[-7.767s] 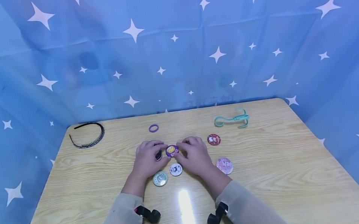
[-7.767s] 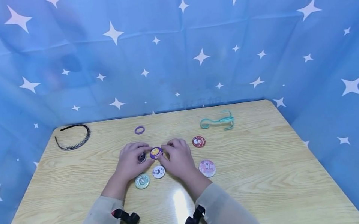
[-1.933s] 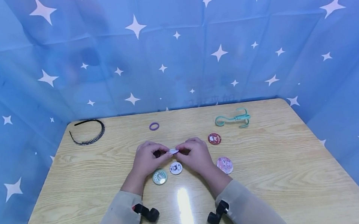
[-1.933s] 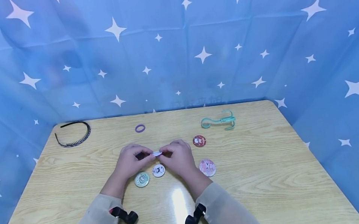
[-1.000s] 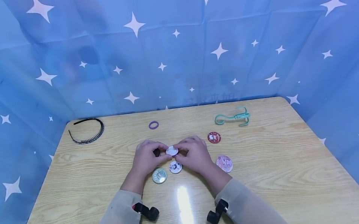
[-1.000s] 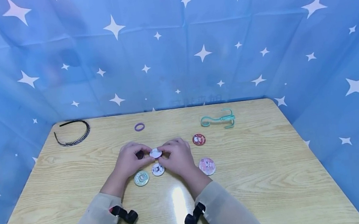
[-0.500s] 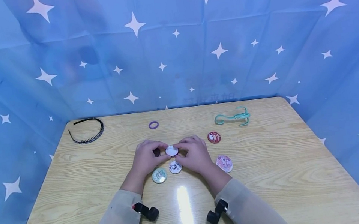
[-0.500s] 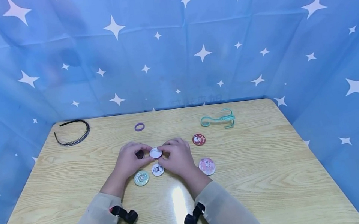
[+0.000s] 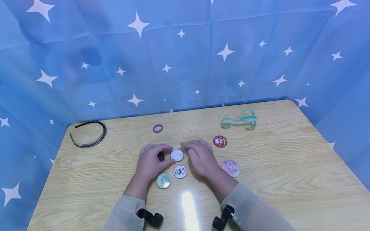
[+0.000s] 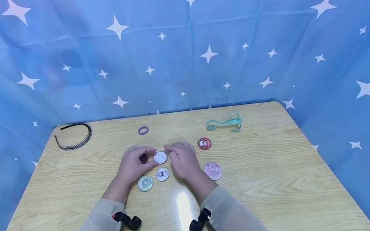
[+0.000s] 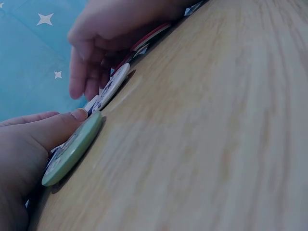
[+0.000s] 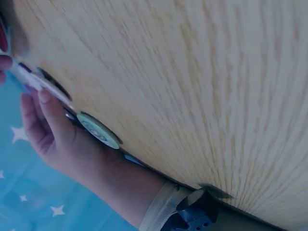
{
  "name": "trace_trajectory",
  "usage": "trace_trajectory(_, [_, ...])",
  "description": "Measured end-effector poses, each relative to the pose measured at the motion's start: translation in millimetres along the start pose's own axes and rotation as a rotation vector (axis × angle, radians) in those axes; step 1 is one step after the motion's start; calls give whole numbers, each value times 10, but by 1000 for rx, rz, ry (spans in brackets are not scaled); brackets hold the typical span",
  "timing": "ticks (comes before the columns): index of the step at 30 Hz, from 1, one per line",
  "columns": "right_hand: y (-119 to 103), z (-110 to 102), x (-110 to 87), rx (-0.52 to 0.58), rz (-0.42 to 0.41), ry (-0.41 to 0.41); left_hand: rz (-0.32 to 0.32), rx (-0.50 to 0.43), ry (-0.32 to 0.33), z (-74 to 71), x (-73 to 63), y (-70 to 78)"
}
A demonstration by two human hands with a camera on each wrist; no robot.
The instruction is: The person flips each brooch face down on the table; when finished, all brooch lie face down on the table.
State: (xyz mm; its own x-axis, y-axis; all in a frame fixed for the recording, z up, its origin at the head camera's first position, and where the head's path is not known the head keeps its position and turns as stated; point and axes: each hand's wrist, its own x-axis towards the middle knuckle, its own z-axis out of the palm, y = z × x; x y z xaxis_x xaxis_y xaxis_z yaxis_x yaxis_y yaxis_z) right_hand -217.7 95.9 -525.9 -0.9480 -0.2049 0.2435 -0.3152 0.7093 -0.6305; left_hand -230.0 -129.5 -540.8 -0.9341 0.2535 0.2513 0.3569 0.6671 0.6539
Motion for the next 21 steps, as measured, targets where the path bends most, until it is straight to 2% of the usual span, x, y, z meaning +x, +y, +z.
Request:
trace_trajectory(5, [21,-22,-14,72,-17,24,-3,-4,1,2,4,8])
trace_trajectory(11, [30,-21,-26,24,-35,26,5,-3,-1,8,-6,29])
trace_trajectory(16, [35,-14,-27,-1,-76,76,22,-3,10,4,-14,32])
trace_trajectory(21, [0,-63,-36,14,-125,121,75,16,15,-12,-17,-1])
